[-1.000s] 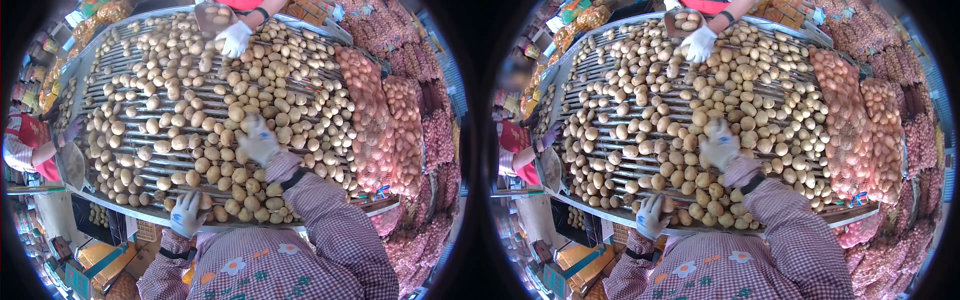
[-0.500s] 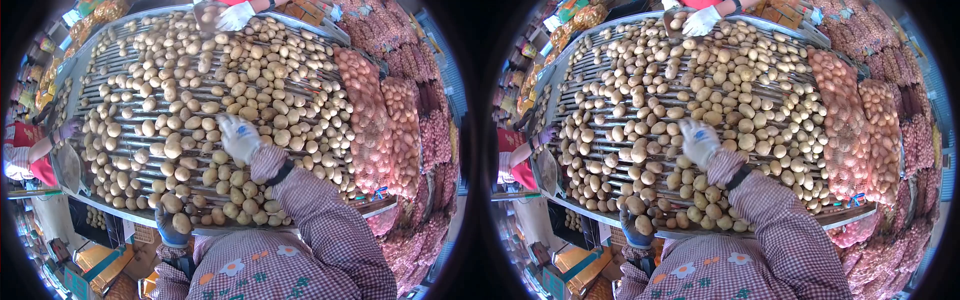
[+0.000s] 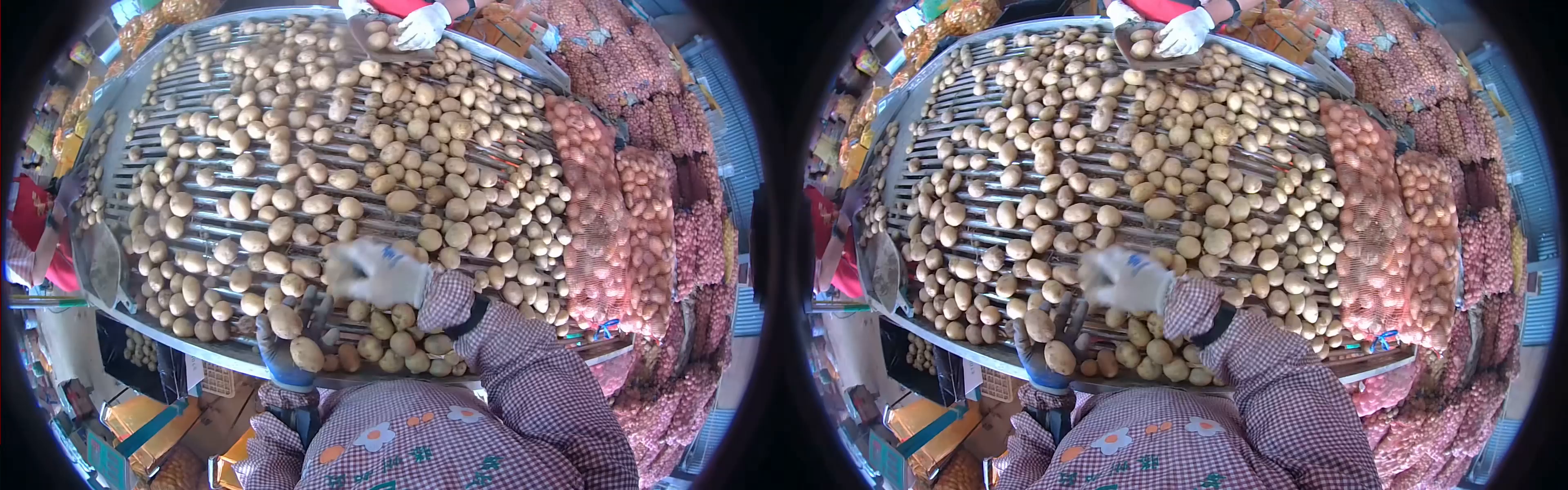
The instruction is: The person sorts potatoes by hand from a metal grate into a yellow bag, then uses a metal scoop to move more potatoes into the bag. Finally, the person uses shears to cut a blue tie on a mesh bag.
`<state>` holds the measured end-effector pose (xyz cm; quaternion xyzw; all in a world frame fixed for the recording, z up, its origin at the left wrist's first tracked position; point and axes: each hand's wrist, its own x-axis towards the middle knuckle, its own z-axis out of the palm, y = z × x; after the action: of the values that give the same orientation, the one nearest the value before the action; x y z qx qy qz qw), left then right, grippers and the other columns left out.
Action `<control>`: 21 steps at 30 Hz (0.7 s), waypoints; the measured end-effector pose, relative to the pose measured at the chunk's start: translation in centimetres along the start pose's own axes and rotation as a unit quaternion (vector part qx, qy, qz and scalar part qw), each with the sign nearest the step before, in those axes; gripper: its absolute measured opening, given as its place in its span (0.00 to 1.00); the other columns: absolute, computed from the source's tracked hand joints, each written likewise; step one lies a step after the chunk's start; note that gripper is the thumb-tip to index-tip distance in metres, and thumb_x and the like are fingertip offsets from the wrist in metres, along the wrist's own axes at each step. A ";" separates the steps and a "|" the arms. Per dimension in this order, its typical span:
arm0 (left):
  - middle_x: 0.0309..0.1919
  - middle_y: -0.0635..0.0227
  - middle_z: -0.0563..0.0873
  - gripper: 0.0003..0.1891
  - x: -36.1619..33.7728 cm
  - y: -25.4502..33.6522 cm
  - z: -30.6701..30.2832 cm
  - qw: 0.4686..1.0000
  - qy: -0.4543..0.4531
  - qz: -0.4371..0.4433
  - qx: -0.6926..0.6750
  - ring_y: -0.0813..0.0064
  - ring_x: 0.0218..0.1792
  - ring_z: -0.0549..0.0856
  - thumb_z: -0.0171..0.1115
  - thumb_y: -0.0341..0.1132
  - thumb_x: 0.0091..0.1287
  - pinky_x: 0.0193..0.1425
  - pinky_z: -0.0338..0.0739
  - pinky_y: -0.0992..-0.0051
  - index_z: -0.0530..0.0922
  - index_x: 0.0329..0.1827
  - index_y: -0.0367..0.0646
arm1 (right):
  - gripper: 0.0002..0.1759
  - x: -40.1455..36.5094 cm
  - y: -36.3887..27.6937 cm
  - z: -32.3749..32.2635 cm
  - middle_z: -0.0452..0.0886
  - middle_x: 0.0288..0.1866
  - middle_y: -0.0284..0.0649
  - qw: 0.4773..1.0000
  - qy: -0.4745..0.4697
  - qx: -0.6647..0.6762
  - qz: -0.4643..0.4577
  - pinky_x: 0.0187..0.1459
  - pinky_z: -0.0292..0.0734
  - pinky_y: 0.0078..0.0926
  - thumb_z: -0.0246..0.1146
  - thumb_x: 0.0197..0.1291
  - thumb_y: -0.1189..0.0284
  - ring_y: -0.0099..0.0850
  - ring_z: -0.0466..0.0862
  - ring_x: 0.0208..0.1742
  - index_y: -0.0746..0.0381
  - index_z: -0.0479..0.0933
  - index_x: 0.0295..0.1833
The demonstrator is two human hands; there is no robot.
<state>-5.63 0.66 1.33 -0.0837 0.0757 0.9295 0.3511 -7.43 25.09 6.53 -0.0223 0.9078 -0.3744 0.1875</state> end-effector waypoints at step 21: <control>0.72 0.49 0.73 0.39 -1.2 -2.0 -3.4 0.966 0.095 0.037 0.238 0.56 0.66 0.80 0.43 0.63 0.79 0.65 0.81 0.56 0.62 0.78 0.38 | 0.30 -6.0 3.7 1.2 0.78 0.60 0.55 0.998 0.043 -0.009 0.036 0.55 0.81 0.43 0.63 0.67 0.56 0.51 0.84 0.56 0.60 0.73 0.70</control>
<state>-3.03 0.70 -1.91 -0.0832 0.3307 0.8848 0.3176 -1.08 28.01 5.16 0.0247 0.9187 -0.3595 0.1613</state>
